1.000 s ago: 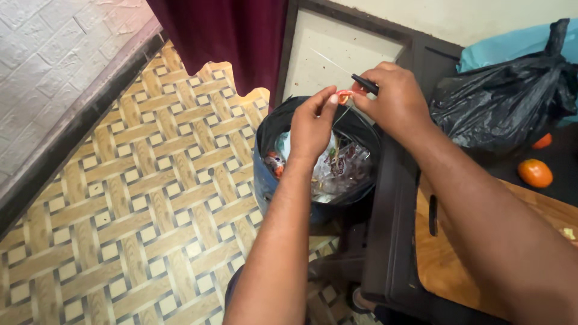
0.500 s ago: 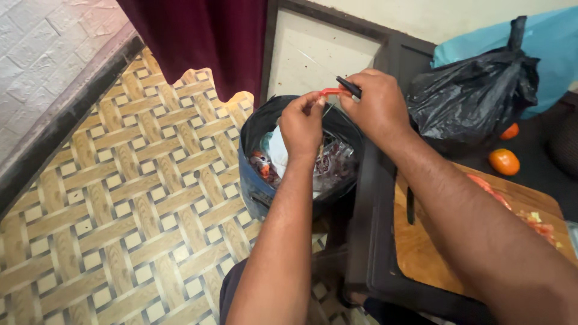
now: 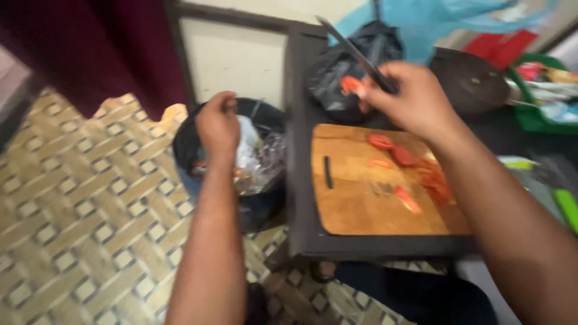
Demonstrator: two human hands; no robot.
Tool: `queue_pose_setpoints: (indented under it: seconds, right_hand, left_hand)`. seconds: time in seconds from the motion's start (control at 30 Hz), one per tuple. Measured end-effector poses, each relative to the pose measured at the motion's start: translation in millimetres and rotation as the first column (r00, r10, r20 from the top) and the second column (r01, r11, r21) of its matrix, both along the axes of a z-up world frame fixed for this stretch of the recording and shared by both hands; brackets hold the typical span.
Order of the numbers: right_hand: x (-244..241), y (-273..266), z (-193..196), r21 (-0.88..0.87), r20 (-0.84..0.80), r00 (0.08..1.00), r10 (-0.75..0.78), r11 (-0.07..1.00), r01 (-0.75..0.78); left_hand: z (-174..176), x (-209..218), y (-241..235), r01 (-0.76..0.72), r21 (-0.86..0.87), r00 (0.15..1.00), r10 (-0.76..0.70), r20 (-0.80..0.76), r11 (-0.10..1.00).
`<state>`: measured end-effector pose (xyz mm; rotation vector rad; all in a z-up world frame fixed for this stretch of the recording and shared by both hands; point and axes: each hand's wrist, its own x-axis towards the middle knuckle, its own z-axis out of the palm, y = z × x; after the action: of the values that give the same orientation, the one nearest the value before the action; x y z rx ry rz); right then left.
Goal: The person chops tomatoes on a wooden cutting board with a knife and opens a bag of snacks.
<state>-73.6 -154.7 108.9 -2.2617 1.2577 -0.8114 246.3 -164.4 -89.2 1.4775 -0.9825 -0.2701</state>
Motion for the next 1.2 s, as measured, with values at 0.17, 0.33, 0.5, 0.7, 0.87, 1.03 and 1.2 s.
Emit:
queue_pose_setpoints:
  seconds: [0.17,0.33,0.5,0.7,0.87,1.03,1.2]
  right_hand:
    - [-122,94,-31,0.003,-0.144,0.919,-0.367,0.929,0.371]
    - [-177,149,-89,0.131,0.032,0.823,-0.567,0.819,0.559]
    - [-171,163,-105,0.079,0.002,0.794,-0.607,0.792,0.605]
    - [-145,166,-91,-0.005,0.081,0.804,-0.589,0.806,0.592]
    - [-120,169,-74,-0.081,-0.058,0.729,-0.682,0.731,0.678]
    - [-98,170,-76,-0.329,-0.128,0.747,-0.652,0.739,0.588]
    - [-103,176,-91,-0.337,-0.103,0.841,-0.532,0.814,0.473]
  left_hand:
    - [44,-37,27,0.204,-0.183,0.922,-0.125,0.367,0.962]
    - [92,-161,91,0.696,0.07,0.604,-0.635,0.482,0.715]
    - [107,-228,139,0.699,0.251,0.344,-0.624,0.702,0.669]
    - [101,-231,124,0.647,0.305,0.389,-0.646,0.657,0.699]
    - [99,-203,112,0.601,0.222,0.533,-0.592,0.604,0.768]
    - [127,-175,118,0.412,0.495,0.674,-0.622,0.398,0.765]
    - [125,-177,124,0.334,0.602,0.685,-0.626,0.374,0.725]
